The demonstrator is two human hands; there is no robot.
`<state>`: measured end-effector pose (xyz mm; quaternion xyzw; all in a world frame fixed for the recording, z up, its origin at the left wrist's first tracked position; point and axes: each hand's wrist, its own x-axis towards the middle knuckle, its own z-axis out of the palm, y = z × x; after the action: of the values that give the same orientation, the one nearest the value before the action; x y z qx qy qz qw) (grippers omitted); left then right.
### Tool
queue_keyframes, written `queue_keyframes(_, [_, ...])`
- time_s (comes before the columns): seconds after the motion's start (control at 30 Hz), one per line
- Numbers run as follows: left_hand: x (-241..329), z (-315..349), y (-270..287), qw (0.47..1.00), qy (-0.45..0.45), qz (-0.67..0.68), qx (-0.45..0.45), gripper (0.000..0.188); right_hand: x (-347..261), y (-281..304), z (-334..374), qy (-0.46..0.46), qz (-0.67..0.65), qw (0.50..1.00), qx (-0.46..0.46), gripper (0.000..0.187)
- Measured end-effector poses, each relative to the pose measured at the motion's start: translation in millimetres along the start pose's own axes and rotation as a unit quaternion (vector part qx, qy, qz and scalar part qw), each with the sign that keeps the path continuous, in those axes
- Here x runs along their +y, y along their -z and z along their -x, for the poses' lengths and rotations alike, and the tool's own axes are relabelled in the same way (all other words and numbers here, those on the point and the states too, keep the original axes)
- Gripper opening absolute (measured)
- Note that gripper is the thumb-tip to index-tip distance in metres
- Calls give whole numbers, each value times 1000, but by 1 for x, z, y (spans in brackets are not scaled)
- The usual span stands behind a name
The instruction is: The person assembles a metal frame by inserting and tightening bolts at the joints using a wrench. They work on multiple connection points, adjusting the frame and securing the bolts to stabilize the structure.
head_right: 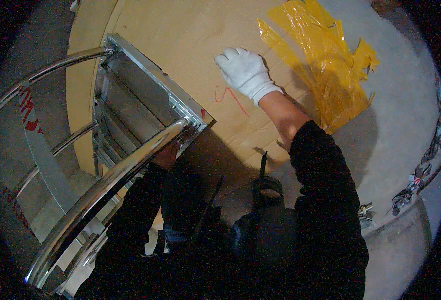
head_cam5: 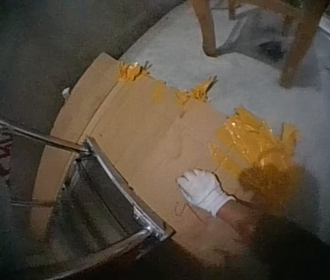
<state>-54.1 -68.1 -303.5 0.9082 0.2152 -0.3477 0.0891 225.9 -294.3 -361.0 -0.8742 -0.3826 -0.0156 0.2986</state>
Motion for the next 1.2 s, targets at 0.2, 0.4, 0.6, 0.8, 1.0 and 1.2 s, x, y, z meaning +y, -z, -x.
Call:
queue_keyframes(0.2, [-8, -3, -12, 1000, -27, 4, 10, 45, 0, -1, 2, -3, 2, 1000, 1, 7])
queue_keyframes(0.4, [-16, 4, -29, 997, -43, -66, 14, 47, -1, -2, 0, 8, -4, 1000, 9, 7])
queue_keyframes(0.6, [27, 14, 14, 973, 27, -224, -40, 48, 0, 1, 1, -2, 7, 1000, 1, 6])
queue_keyframes(0.8, [27, 6, 31, 990, -14, -124, -69, 45, 2, -4, 1, 2, 0, 1000, -5, 6])
queue_keyframes(1.0, [17, -1, 28, 992, -35, -107, -50, 46, 2, -5, 1, 0, -4, 1000, -8, 8])
queue_keyframes(1.2, [14, -2, 25, 992, -53, -107, -39, 47, 1, -1, 1, -10, 5, 1000, -23, 9])
